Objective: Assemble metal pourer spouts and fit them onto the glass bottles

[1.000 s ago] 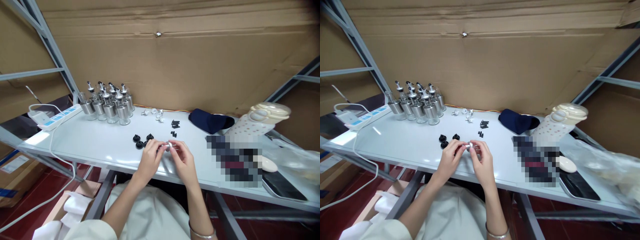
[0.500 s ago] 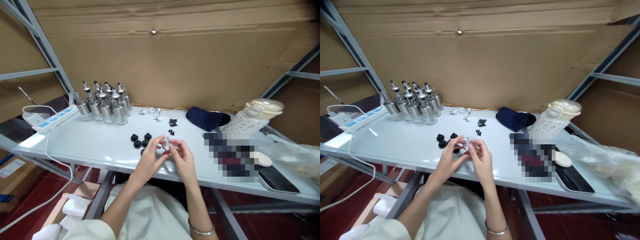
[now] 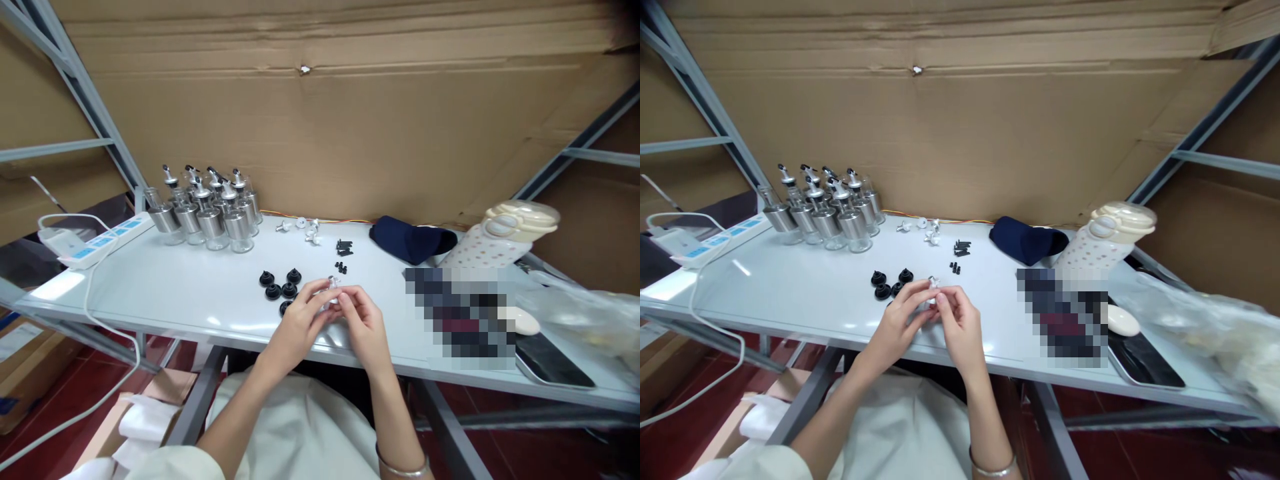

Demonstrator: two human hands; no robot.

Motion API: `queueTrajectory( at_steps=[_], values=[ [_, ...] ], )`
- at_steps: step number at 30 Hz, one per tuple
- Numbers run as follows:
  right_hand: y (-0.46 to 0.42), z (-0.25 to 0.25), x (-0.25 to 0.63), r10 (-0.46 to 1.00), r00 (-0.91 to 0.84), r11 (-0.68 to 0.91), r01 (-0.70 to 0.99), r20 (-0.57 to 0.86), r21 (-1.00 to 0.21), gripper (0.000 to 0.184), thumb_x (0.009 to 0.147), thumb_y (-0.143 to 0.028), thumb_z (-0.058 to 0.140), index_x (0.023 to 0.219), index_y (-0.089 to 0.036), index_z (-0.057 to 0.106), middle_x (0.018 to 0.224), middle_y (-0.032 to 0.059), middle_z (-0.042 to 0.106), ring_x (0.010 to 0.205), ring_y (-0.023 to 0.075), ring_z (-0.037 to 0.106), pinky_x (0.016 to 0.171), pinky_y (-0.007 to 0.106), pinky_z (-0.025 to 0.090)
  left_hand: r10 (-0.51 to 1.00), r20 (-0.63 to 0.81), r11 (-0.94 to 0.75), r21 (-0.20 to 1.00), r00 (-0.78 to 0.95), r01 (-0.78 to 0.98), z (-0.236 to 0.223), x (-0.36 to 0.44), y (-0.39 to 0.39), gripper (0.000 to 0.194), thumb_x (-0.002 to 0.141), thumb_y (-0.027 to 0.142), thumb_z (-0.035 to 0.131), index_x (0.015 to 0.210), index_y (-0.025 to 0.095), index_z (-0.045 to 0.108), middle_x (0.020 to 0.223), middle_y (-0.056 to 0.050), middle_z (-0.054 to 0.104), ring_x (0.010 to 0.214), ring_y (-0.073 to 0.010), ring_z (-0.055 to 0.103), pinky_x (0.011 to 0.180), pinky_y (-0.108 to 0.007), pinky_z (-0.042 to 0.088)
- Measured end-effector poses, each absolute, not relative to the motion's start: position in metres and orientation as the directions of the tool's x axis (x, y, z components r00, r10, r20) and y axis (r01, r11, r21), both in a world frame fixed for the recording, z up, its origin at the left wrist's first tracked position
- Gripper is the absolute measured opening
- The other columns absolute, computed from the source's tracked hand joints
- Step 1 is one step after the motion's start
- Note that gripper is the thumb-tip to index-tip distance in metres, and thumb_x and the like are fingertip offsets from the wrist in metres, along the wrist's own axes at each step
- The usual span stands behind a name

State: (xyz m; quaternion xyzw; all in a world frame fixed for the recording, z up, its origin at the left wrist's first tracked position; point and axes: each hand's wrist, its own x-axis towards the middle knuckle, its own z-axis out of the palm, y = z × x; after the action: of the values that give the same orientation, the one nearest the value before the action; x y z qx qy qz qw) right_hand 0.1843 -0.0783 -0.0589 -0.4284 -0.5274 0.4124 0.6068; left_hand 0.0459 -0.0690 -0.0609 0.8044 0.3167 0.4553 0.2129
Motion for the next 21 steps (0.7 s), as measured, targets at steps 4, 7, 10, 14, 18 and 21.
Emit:
queueTrajectory(
  at_steps=[4, 7, 10, 14, 18, 21],
  values=[
    [-0.0772, -0.0584, 0.1846, 0.955, 0.092, 0.285, -0.009, 0.283, -0.959, 0.03, 0.087, -0.049, 0.058, 0.089, -0.02, 0.061, 0.071, -0.0001, 0.062, 0.065, 0.0151, 0.058, 0.063, 0.026, 0.049, 0.731, 0.598, -0.679, 0.684, 0.33, 0.265, -0.0626, 0.0466, -0.0697, 0.035, 0.092, 0.01, 0.049, 0.124, 0.025, 0.05, 0.12, -0.007, 0.058, 0.111, -0.0183, 0.06, 0.096, -0.033, 0.051],
    [-0.0768, -0.0564, 0.1841, 0.937, 0.186, 0.298, 0.01, 0.295, -0.954, 0.027, 0.082, -0.046, 0.063, 0.084, -0.021, 0.057, 0.071, -0.0017, 0.055, 0.065, 0.0139, 0.054, 0.061, 0.025, 0.046, 0.78, 0.577, -0.625, 0.744, 0.244, 0.238, -0.0647, 0.0475, -0.07, 0.032, 0.088, 0.01, 0.056, 0.117, 0.023, 0.049, 0.111, -0.006, 0.061, 0.1, -0.017, 0.063, 0.087, -0.03, 0.054],
    [-0.0767, -0.0551, 0.1835, 0.92, 0.225, 0.326, 0.021, 0.322, -0.945, 0.028, 0.074, -0.041, 0.071, 0.079, -0.022, 0.051, 0.073, -0.0024, 0.052, 0.066, 0.0134, 0.051, 0.062, 0.025, 0.045, 0.77, 0.593, -0.638, 0.729, 0.236, 0.248, -0.0636, 0.0473, -0.0697, 0.022, 0.087, 0.011, 0.057, 0.107, 0.021, 0.053, 0.108, -0.006, 0.06, 0.095, -0.0169, 0.062, 0.082, -0.029, 0.055],
    [-0.0768, -0.0558, 0.1833, 0.942, 0.127, 0.31, 0.024, 0.31, -0.951, 0.027, 0.071, -0.036, 0.073, 0.079, -0.022, 0.052, 0.073, -0.0026, 0.052, 0.064, 0.0133, 0.05, 0.062, 0.026, 0.045, 0.702, 0.652, -0.712, 0.641, 0.287, 0.286, -0.0593, 0.0464, -0.0692, 0.024, 0.089, 0.007, 0.053, 0.105, 0.022, 0.06, 0.107, -0.006, 0.055, 0.098, -0.0171, 0.059, 0.087, -0.031, 0.052],
    [-0.0771, -0.0562, 0.1838, 0.954, 0.13, 0.271, 0.015, 0.271, -0.962, 0.026, 0.075, -0.042, 0.071, 0.08, -0.021, 0.056, 0.075, 0.0003, 0.058, 0.07, 0.0161, 0.055, 0.067, 0.028, 0.046, 0.709, 0.653, -0.705, 0.643, 0.268, 0.3, -0.0594, 0.0459, -0.0694, 0.034, 0.088, 0.007, 0.054, 0.115, 0.027, 0.059, 0.107, -0.004, 0.051, 0.091, -0.0145, 0.057, 0.084, -0.029, 0.052],
    [-0.0775, -0.0558, 0.1842, 0.955, 0.115, 0.274, 0.017, 0.274, -0.961, 0.027, 0.079, -0.046, 0.066, 0.081, -0.02, 0.059, 0.076, 0.0021, 0.062, 0.072, 0.0174, 0.058, 0.069, 0.029, 0.048, 0.744, 0.633, -0.668, 0.7, 0.212, 0.253, -0.0602, 0.0462, -0.0694, 0.043, 0.086, 0.008, 0.06, 0.123, 0.027, 0.051, 0.106, -0.003, 0.053, 0.079, -0.0114, 0.054, 0.078, -0.025, 0.052]
  ],
)
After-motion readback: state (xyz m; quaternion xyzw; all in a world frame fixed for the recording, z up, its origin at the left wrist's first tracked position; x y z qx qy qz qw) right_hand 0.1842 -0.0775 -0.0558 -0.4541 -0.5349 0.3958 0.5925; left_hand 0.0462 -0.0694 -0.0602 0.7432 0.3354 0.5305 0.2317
